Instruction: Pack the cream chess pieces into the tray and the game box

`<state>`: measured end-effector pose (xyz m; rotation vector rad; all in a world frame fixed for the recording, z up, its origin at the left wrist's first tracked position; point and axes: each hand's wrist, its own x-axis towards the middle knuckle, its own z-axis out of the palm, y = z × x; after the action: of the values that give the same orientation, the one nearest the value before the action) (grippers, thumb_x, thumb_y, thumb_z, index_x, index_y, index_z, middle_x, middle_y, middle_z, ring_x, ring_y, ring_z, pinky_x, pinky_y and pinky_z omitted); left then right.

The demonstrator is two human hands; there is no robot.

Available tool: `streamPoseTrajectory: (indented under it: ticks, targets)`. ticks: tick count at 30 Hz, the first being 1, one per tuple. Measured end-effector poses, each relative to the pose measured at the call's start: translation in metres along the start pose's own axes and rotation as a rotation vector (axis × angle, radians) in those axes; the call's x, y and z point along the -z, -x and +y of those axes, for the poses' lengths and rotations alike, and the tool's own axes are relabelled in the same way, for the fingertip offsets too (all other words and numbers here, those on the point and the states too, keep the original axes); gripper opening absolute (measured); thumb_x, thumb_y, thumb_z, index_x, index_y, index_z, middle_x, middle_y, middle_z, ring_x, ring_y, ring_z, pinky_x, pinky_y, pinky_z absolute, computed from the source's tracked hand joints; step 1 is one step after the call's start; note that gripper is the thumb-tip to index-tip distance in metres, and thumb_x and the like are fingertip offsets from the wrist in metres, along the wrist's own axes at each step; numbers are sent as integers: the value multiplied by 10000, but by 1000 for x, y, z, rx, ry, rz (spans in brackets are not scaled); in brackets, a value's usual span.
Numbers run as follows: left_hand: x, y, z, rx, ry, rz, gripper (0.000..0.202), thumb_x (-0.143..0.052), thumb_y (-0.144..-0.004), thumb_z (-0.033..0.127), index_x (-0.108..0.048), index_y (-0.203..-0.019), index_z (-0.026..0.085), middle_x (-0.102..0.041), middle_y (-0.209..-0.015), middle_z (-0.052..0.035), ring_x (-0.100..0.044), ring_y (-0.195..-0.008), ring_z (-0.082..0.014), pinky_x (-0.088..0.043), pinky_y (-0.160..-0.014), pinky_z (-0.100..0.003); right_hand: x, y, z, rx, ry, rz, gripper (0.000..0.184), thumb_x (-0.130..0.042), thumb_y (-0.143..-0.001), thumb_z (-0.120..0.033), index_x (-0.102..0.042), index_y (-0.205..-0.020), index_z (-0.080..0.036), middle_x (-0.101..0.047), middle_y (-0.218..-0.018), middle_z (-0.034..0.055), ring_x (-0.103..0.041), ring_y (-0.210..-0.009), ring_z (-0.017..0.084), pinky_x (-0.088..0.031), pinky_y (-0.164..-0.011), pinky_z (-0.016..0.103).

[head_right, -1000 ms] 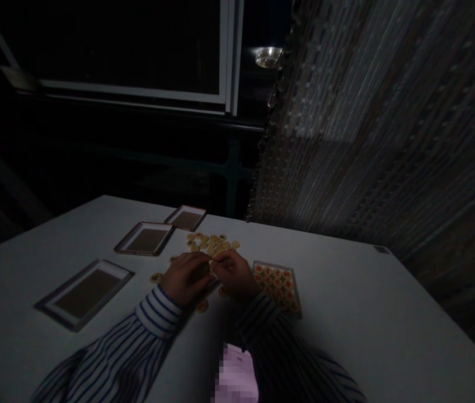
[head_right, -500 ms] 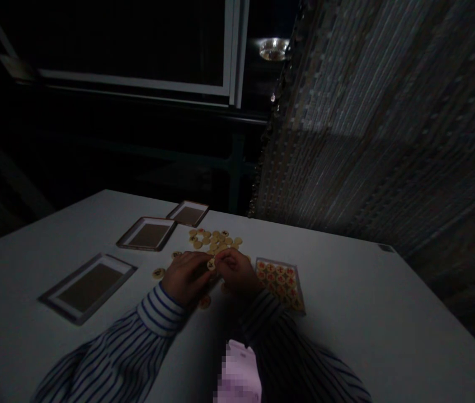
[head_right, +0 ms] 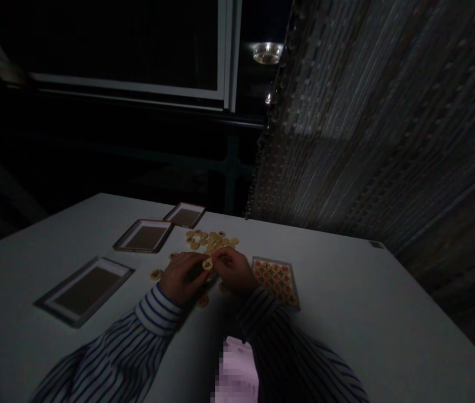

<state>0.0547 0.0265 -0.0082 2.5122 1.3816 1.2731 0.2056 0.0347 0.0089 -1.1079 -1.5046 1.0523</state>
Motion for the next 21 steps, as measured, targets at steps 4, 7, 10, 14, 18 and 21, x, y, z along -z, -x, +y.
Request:
streamPoseTrajectory:
  ticks: [4, 7, 10, 14, 18, 21]
  targets:
    - [0, 0, 1, 6, 13, 11, 230, -540, -750, 314, -585, -931, 180, -653, -852, -51, -573, -821, -188, -445, -737, -340, 0, -1, -3, 25, -9, 9, 69, -534, -658, -233, -548, -698, -178, -572, -646, -19, -544, -634, 122, -438, -608, 247]
    - [0, 0, 3, 7, 29, 23, 219, -547, -741, 300, -585, -922, 182, -650, -844, -49, -574, -821, -185, -449, -735, -333, 3, -2, -6, 42, -4, 20, 73, -526, -668, -223, -555, -710, -171, -575, -667, -12, -540, -638, 119, -433, -613, 244]
    - [0, 0, 7, 3, 43, 23, 221, -558, -727, 277, -586, -922, 176, -647, -841, -51, -573, -820, -185, -452, -733, -329, 11, -3, -12, 43, 29, 36, 90, -523, -679, -231, -556, -730, -166, -575, -679, -9, -534, -637, 114, -424, -603, 238]
    - [1, -1, 12, 20, 73, 31, 206, -560, -716, 265, -596, -897, 174, -646, -824, -52, -576, -808, -183, -454, -741, -328, 27, 0, -18, 63, 133, 28, 112, -519, -696, -234, -559, -771, -160, -567, -681, -10, -530, -643, 113, -415, -591, 226]
    - [2, -1, 17, 104, 156, 25, 200, -562, -709, 263, -604, -882, 171, -638, -826, -56, -582, -800, -179, -460, -729, -314, 49, 10, -24, 82, 364, -25, 156, -487, -740, -254, -579, -828, -164, -579, -712, 6, -535, -668, 123, -416, -628, 241]
    - [2, -1, 22, 160, 230, 16, 216, -579, -691, 263, -604, -880, 161, -627, -806, -54, -580, -750, -163, -466, -682, -286, 66, 15, -27, 95, 603, -20, 188, -486, -749, -262, -611, -867, -186, -595, -766, 21, -541, -719, 141, -408, -690, 267]
